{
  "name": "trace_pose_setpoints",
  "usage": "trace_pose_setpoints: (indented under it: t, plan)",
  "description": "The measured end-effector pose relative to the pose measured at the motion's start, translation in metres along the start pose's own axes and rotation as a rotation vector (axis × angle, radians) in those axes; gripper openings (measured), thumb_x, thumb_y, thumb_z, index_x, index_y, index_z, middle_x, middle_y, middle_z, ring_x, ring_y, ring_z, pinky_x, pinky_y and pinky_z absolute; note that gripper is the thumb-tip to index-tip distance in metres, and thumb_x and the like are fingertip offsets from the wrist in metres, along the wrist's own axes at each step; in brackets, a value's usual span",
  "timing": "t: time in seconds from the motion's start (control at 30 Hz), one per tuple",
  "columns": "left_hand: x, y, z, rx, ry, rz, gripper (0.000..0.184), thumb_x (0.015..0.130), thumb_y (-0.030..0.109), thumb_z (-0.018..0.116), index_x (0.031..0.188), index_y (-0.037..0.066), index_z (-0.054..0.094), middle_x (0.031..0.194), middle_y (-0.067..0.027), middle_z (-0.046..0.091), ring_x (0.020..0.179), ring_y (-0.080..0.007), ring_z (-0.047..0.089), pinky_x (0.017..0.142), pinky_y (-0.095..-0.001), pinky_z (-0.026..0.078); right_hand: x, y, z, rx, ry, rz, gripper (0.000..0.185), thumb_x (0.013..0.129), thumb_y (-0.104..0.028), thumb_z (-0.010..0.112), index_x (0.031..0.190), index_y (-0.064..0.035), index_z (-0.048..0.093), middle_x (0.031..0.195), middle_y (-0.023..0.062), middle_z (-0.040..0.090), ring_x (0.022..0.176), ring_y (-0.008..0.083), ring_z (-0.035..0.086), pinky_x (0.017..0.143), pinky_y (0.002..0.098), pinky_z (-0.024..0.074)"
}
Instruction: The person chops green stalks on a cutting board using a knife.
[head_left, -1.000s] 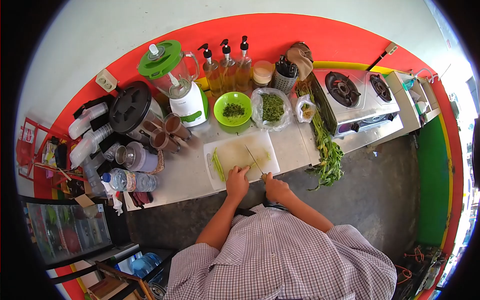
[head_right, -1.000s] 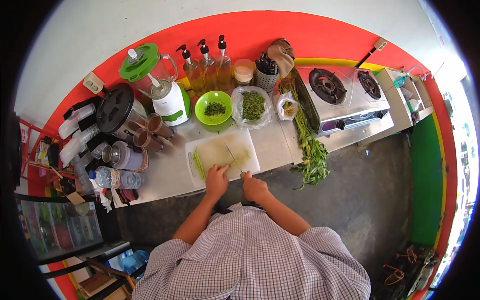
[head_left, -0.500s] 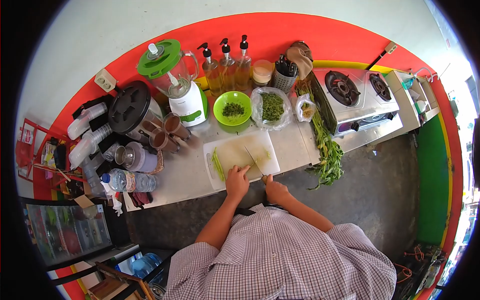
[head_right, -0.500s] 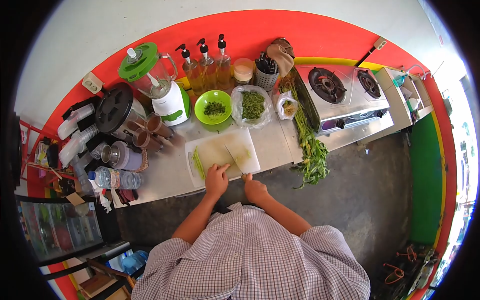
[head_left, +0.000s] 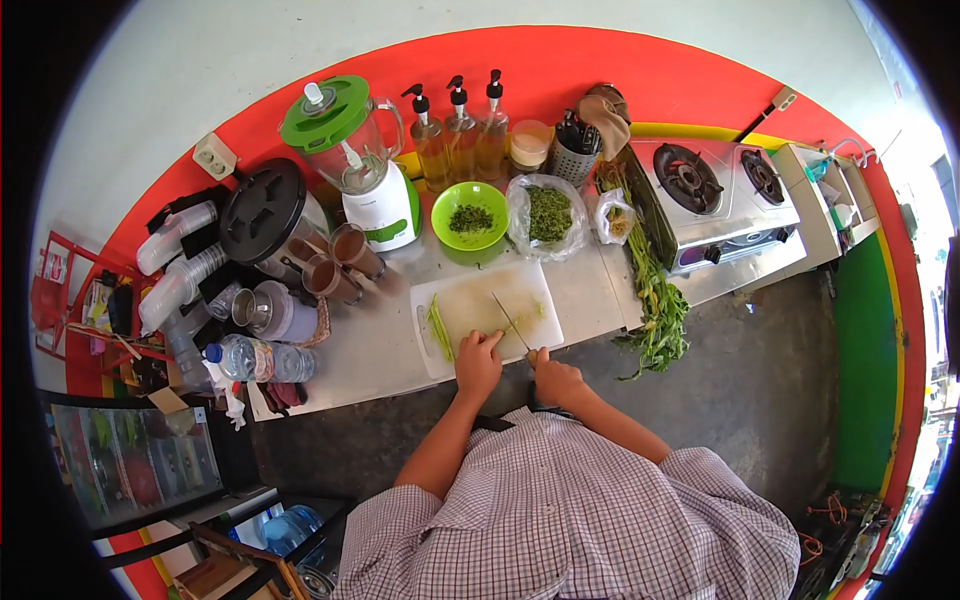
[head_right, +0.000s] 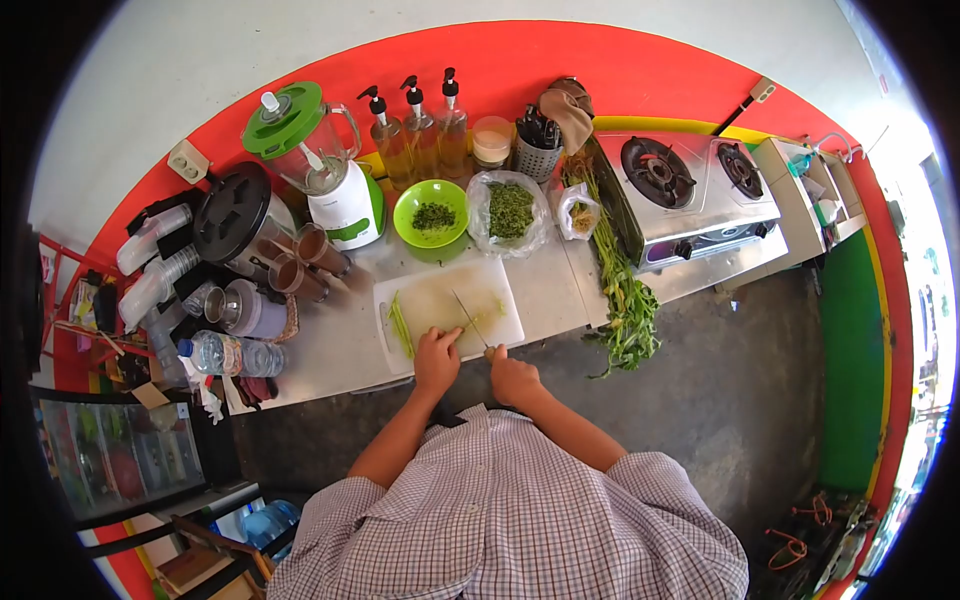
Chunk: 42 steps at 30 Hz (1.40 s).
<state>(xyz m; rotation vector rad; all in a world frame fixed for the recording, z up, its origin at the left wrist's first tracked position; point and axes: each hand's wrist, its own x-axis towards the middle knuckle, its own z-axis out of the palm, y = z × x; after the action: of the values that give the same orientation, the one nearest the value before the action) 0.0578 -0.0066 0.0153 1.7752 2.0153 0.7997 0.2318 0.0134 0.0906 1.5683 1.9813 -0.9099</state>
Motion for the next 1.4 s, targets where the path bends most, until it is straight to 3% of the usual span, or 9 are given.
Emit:
trace_pose_setpoints:
  t: [0.23,0.4,0.53,0.6,0.7,0.93,1.23,1.3,1.4]
  plan:
    - [0.004,0.007,-0.012,0.087,-0.063,0.104,0.041,0.084,0.004,0.062,0.123,0.015,0.071,0.101,-0.0078,0.062,0.092,-0.0306,0.062,0.080,-0.0433,0.055,0.008,0.001,0.002,-0.048,-0.056,0.032,0.068,0.093,-0.014,0.058,0.148,0.0069,0.024,0.120,0.0253,0.070,0.109,0.0372,0.071,0.092,0.0465,0.0559]
    - [0.005,0.006,-0.010,0.196,-0.088,0.171,0.043,0.084,0.007,0.061,0.126,0.017,0.068,0.105,-0.0050,0.062,0.093,-0.0283,0.062,0.072,-0.0430,0.059,0.005,0.005,0.012,0.009,-0.061,0.027,0.076,0.088,-0.011,0.062,0.148,0.0083,0.020,0.117,0.0277,0.070,0.106,0.0397,0.071,0.090,0.0493,0.0560]
    - [0.005,0.004,-0.009,0.168,-0.071,0.168,0.043,0.084,0.006,0.061,0.124,0.017,0.069,0.105,-0.0050,0.063,0.093,-0.0278,0.063,0.072,-0.0423,0.059,0.007,0.002,-0.002,-0.071,-0.091,0.025,0.075,0.089,-0.012,0.061,0.149,0.0081,0.020,0.117,0.0276,0.070,0.108,0.0394,0.071,0.091,0.0485,0.0556]
    - [0.006,0.004,-0.009,0.167,-0.074,0.157,0.042,0.084,0.006,0.062,0.123,0.017,0.070,0.104,-0.0051,0.063,0.092,-0.0274,0.063,0.073,-0.0420,0.059,0.001,-0.001,-0.012,-0.088,-0.093,0.011,0.063,0.092,-0.013,0.059,0.143,0.0057,0.028,0.119,0.0240,0.071,0.108,0.0372,0.071,0.091,0.0475,0.0558]
    - [0.006,0.005,-0.011,0.163,-0.057,0.161,0.042,0.084,0.006,0.062,0.123,0.019,0.071,0.103,-0.0050,0.063,0.092,-0.0271,0.063,0.073,-0.0414,0.058,0.002,0.002,0.006,-0.030,-0.055,0.015,0.074,0.089,-0.011,0.060,0.149,0.0087,0.021,0.118,0.0280,0.070,0.108,0.0397,0.071,0.093,0.0484,0.0548]
    - [0.006,0.006,-0.011,0.168,-0.049,0.158,0.042,0.084,0.006,0.063,0.123,0.020,0.071,0.099,-0.0048,0.061,0.091,-0.0270,0.063,0.073,-0.0408,0.058,0.003,0.002,-0.003,-0.024,-0.107,0.025,0.065,0.091,-0.014,0.059,0.144,0.0075,0.027,0.117,0.0282,0.070,0.107,0.0406,0.071,0.091,0.0495,0.0555]
    - [0.007,-0.001,-0.012,0.140,-0.055,0.209,0.040,0.082,0.007,0.067,0.121,0.015,0.071,0.098,-0.0055,0.061,0.092,-0.0272,0.061,0.075,-0.0404,0.057,0.003,0.000,0.020,0.014,0.033,0.024,0.053,0.092,-0.015,0.059,0.135,0.0035,0.032,0.110,0.0271,0.071,0.102,0.0416,0.072,0.087,0.0513,0.0573]
    - [0.013,-0.009,-0.014,0.155,-0.024,0.374,0.038,0.082,0.007,0.067,0.119,0.012,0.072,0.096,-0.0066,0.061,0.092,-0.0281,0.060,0.079,-0.0410,0.056,-0.008,-0.004,0.023,0.028,0.097,0.053,0.051,0.091,-0.014,0.061,0.132,0.0018,0.036,0.105,0.0264,0.072,0.097,0.0420,0.073,0.083,0.0519,0.0579]
    - [0.017,-0.020,-0.012,0.079,-0.008,0.446,0.036,0.081,0.007,0.068,0.117,0.011,0.072,0.095,-0.0074,0.062,0.090,-0.0290,0.058,0.081,-0.0417,0.054,0.004,-0.005,0.052,0.119,0.252,0.101,0.044,0.089,-0.015,0.063,0.125,-0.0027,0.043,0.098,0.0256,0.073,0.090,0.0428,0.073,0.079,0.0534,0.0579]
